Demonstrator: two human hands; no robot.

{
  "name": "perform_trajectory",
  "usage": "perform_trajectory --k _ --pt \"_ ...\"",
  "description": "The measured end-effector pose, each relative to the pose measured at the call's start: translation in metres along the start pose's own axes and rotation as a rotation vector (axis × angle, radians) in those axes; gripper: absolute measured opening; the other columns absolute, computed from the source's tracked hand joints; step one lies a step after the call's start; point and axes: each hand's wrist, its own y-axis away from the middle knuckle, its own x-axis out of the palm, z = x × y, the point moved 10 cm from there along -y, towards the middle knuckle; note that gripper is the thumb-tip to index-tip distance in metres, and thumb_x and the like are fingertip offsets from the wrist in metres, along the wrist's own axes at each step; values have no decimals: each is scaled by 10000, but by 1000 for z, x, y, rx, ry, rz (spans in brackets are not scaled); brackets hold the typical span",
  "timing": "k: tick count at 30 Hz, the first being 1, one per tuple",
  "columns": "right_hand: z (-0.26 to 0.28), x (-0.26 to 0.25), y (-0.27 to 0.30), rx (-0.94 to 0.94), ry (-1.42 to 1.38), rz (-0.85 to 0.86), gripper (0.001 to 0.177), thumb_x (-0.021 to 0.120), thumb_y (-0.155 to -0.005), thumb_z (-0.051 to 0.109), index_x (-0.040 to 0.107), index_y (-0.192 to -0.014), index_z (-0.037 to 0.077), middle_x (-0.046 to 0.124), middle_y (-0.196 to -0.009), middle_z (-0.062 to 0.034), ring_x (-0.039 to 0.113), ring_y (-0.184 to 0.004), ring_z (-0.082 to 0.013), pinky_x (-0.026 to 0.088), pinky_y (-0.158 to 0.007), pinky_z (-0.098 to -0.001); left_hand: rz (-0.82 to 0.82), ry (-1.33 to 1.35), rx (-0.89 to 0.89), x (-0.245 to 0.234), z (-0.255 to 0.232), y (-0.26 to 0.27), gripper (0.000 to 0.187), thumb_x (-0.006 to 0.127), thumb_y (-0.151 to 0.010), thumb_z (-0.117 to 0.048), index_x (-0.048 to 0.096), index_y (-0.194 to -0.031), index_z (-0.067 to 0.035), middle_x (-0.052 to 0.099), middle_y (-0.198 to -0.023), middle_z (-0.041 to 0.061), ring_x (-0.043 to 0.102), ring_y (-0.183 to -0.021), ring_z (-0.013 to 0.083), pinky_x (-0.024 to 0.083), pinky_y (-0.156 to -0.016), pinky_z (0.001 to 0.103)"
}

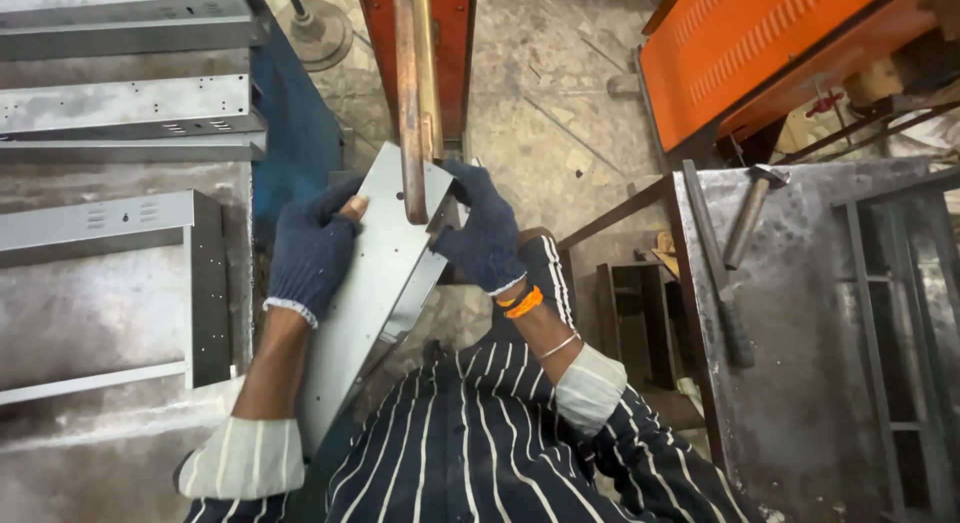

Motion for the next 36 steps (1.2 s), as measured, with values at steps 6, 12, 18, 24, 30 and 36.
perform_trajectory --k 6,12,18,24,30,36 --pt "-7 2 2 44 -13 40 739 831 -704 71 539 -1383 65 714 -1234 -115 709 -1216 -246 575 -1014 -357 15 -15 107 6 10 -11 323 672 -958 -208 730 -1222 -31 795 -980 128 685 -866 124 544 -801 315" --pt "-2 -7 12 32 103 -88 772 897 -688 117 534 -1368 70 709 -1216 -127 706 -1173 -264 565 -972 -345 58 -77 63 3 10 -19 341 695 -964 -265 730 -1236 -62 789 -943 137 676 -805 132 544 -760 316" --pt "20 0 39 99 93 -44 792 922 -765 216 523 -1432 66 687 -1239 -163 695 -1155 -285 552 -980 -367 111 -192 148 -8 -6 -26 324 701 -962 -334 774 -1109 -55 771 -847 133 682 -738 157 520 -697 335" --pt "36 13 51 -33 179 -8 786 838 -839 205 465 -1510 34 619 -1408 -203 638 -1281 -344 513 -1079 -393 29 -429 19 -25 -8 -33 477 762 -890 -522 796 -975 -53 706 -740 180 668 -627 273 495 -642 407" --pt "36 11 51 -17 129 -1 779 812 -851 194 464 -1531 42 601 -1455 -194 593 -1360 -348 478 -1145 -407 28 -372 19 -25 -4 -39 486 758 -845 -556 773 -896 -73 663 -640 137 604 -522 223 473 -568 406" --pt "45 5 48 -35 124 11 783 791 -810 130 456 -1512 41 585 -1449 -197 569 -1359 -367 469 -1136 -413 37 -468 49 -24 0 -39 560 738 -896 -568 739 -814 -15 592 -598 199 536 -516 264 425 -562 460"
